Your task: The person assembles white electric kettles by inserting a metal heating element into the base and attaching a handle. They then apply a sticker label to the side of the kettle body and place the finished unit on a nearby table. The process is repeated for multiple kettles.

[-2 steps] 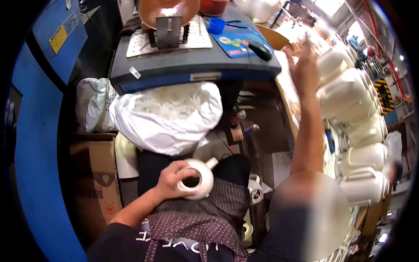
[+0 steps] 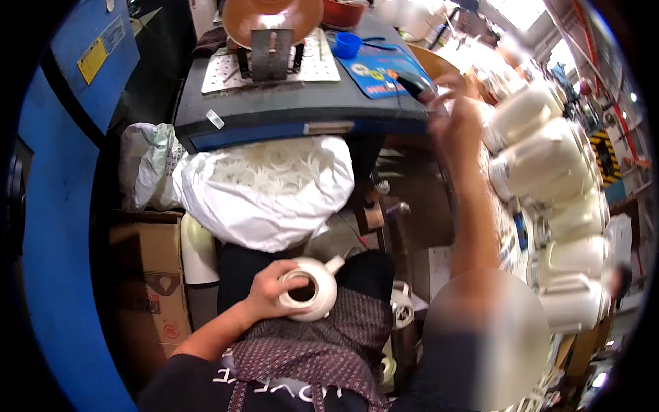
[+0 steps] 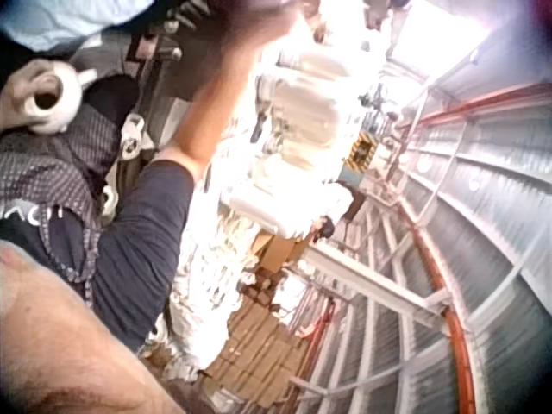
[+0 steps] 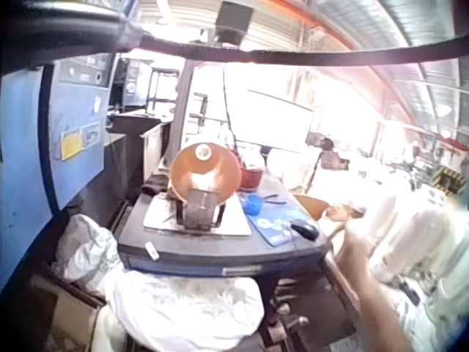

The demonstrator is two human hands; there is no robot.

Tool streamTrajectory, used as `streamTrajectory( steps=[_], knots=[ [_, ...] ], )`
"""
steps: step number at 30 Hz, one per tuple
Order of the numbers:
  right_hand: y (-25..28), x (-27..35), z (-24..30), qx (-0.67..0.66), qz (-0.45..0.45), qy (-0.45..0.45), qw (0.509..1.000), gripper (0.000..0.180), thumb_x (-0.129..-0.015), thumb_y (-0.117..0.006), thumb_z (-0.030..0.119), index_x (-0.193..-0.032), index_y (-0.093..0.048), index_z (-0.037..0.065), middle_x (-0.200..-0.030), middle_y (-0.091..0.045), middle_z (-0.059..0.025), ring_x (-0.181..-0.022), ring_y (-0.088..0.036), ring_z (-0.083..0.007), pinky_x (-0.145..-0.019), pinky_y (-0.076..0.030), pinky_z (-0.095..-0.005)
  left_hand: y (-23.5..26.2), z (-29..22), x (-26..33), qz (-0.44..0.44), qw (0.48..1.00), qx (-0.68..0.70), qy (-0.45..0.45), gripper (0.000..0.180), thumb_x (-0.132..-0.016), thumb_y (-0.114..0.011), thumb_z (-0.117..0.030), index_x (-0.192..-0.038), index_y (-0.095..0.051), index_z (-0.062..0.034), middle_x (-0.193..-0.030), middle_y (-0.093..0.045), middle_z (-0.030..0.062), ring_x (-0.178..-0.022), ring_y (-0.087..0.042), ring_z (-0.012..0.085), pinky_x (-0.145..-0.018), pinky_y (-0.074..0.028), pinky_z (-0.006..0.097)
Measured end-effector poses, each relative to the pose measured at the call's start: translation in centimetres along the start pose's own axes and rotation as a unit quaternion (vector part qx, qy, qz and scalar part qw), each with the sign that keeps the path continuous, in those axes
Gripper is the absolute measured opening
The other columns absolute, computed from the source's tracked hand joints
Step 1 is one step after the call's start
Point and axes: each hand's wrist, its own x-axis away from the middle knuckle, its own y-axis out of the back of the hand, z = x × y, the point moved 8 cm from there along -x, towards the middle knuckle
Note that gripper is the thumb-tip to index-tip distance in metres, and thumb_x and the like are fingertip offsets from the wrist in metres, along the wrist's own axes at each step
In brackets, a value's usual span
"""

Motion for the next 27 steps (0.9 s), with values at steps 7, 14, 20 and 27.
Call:
streamTrajectory(
  steps=[7, 14, 20, 27],
  knots=[
    [-28.2, 15.8, 12.5, 0.036, 0.267, 0.204, 0.941, 0.012, -0.071, -0.066, 0.018, -0.082, -0.07, 0.013, -0.09, -0.06, -0.0037, -0.092, -0.055, -0.022, -0.079, -0.038, -0.0369, -2.2, 3.3, 0.9, 0.046, 0.998, 0.018, 0.035, 0.043, -0.064, -0.083, -0.041, -0.06, -0.058, -0.0062, -0.11, -0.057, 0.0169, -0.097, -0.06, 0.0341, -0.076, -0.052, 0.041],
    [-21.2, 16.2, 9.3, -0.188, 0.218, -0.014, 0.958, 0.01, -0.068, -0.074, 0.022, -0.069, -0.07, 0.013, -0.089, -0.063, -0.004, -0.094, -0.056, -0.0257, -0.087, -0.042, -0.0429, -4.9, 4.2, 1.3, 0.175, 0.983, 0.019, 0.055, 0.037, -0.064, -0.085, -0.031, -0.067, -0.058, -0.0049, -0.132, -0.051, 0.0208, -0.118, -0.053, 0.0389, -0.095, -0.046, 0.044],
    [-3.1, 26.3, 6.5, -0.103, 0.101, -0.093, 0.985, 0.022, -0.077, -0.071, 0.028, -0.069, -0.063, 0.009, -0.072, -0.061, -0.011, -0.083, -0.06, -0.0333, -0.078, -0.049, -0.0444, -3.0, -0.8, 1.0, 0.11, 0.989, 0.087, -0.034, 0.037, -0.049, -0.092, -0.016, -0.062, -0.06, -0.0037, -0.123, -0.059, 0.0224, -0.112, -0.058, 0.0387, -0.095, -0.048, 0.043],
    [8.1, 32.0, 5.7, -0.167, 0.423, -0.322, 0.831, 0.024, -0.088, -0.058, 0.026, -0.078, -0.069, 0.008, -0.079, -0.069, -0.0125, -0.075, -0.067, -0.0321, -0.069, -0.053, -0.0422, 2.1, -11.5, -3.2, 0.066, 0.98, 0.143, -0.125, 0.103, -0.058, -0.089, -0.046, -0.138, -0.042, -0.0005, -0.124, -0.058, 0.024, -0.119, -0.054, 0.0407, -0.105, -0.04, 0.05]
  ],
)
